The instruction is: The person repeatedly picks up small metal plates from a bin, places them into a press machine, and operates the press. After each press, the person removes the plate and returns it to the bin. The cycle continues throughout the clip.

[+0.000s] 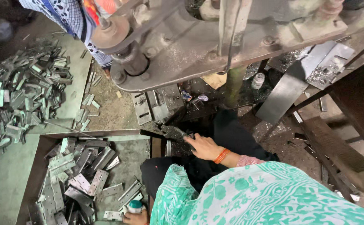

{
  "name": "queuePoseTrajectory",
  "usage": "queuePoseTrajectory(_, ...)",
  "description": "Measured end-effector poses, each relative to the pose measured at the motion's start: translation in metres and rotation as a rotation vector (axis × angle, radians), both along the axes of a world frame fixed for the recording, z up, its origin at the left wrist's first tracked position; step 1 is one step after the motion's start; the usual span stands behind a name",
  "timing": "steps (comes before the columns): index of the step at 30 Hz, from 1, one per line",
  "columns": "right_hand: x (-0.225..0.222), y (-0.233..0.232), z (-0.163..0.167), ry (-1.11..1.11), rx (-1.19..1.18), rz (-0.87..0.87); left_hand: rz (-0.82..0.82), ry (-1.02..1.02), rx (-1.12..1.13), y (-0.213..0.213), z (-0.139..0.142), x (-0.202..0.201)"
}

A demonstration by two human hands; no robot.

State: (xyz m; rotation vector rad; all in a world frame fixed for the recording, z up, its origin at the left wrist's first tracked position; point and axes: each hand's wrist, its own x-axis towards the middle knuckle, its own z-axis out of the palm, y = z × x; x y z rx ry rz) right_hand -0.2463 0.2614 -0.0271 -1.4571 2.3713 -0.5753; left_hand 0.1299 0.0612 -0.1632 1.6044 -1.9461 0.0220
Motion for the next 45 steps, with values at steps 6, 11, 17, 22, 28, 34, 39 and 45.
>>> queuePoseTrajectory(6, -0.003, 0.001, -0.001, 0.001, 0.024, 0.008, 0.019, 0.002, 0.049, -0.007, -0.009, 0.004)
queuePoseTrajectory(11, 0.0, 0.003, 0.004, 0.008, 0.035, 0.005, 0.295, 0.207, 0.15, 0.002, -0.005, -0.014)
queuePoseTrajectory(17, 0.004, 0.004, 0.037, 0.079, 0.092, 0.025, 0.006, 1.165, 0.25, 0.0, 0.061, -0.061)
queuePoseTrajectory(22, 0.017, 0.005, 0.065, -0.061, -0.243, 0.104, -0.581, 1.25, 0.395, 0.014, 0.133, -0.125)
queuePoseTrajectory(28, 0.029, 0.007, 0.058, -0.898, -0.545, 0.09, -0.949, 0.601, 0.321, 0.081, 0.17, -0.202)
queuePoseTrajectory(34, 0.011, 0.015, 0.033, -0.81, -0.656, -0.056, -1.041, 0.428, 0.415, 0.106, 0.179, -0.239)
queuePoseTrajectory(39, -0.032, 0.012, 0.01, -1.275, -0.754, -0.332, -1.046, 0.49, 0.398, 0.091, 0.177, -0.241)
queuePoseTrajectory(45, -0.13, -0.034, -0.031, -0.967, -0.791, -0.746, -0.864, 0.442, 0.318, 0.052, 0.151, -0.234)
